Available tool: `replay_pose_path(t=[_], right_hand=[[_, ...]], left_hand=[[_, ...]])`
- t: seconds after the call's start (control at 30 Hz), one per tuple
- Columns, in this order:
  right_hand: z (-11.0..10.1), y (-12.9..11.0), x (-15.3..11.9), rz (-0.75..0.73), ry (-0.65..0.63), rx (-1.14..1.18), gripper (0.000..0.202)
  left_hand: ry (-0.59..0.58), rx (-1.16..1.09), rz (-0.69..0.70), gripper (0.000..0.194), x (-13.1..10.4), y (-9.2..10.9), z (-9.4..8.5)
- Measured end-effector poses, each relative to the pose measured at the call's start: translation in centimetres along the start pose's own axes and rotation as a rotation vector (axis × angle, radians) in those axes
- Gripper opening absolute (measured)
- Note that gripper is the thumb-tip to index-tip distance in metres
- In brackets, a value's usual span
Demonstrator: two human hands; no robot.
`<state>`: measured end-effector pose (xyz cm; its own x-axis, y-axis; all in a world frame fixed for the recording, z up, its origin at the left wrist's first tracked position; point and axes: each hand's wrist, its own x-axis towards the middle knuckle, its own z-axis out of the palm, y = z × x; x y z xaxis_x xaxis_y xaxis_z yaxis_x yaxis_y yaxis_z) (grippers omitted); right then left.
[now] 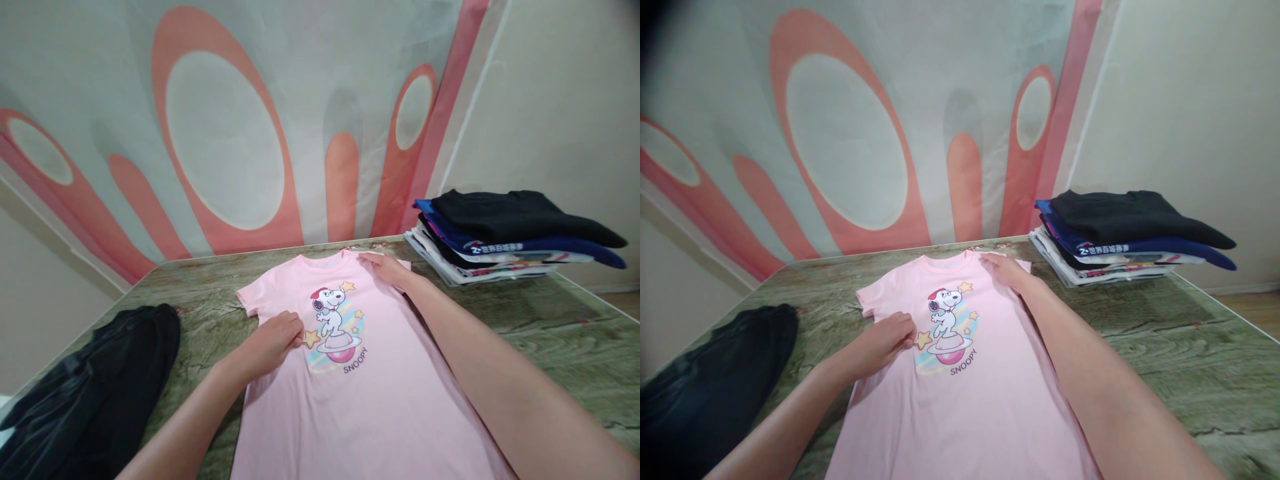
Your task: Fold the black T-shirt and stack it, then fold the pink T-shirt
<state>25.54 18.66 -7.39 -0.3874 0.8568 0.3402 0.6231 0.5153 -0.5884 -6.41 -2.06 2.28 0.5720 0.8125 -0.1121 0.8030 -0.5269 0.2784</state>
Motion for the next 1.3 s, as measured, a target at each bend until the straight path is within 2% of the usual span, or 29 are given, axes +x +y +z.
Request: replay_pose_path(t=[0.27, 0.5, 0.67, 0.8, 0.93, 1.07, 1.3], right_hand=[[0.1, 0.5, 0.0, -0.049, 0.003, -0.006, 0.044], [0.2, 0.8, 0.0, -0.070, 0.005, -0.073, 0.046], [0.2, 0.7, -0.1, -0.082, 0.011, -0.100, 0.042], [0.2, 0.8, 0.0, -0.100, 0.021, -0.097, 0.043], [0.2, 0.8, 0.0, -0.102, 0.019, -0.110, 0.041], [0.3, 1.0, 0.0, -0.112, 0.025, -0.103, 0.041], [0.3, 1.0, 0.0, -0.128, 0.017, -0.091, 0.039]], left_hand=[[-0.060, -0.072, 0.045, 0.011, -0.8, 0.0, -1.0], [0.022, -0.090, -0.091, 0.010, -0.6, -0.6, -0.5], [-0.143, -0.105, -0.165, 0.015, -1.4, -0.9, -1.8], [-0.126, -0.071, -0.209, 0.016, -2.4, 0.1, -2.8], [-0.123, -0.069, -0.158, 0.011, -3.3, 1.9, -2.0], [-0.111, -0.080, -0.184, 0.009, -4.6, 3.4, -0.4], [-0.122, -0.107, -0.198, 0.011, -5.2, 4.2, 0.2]])
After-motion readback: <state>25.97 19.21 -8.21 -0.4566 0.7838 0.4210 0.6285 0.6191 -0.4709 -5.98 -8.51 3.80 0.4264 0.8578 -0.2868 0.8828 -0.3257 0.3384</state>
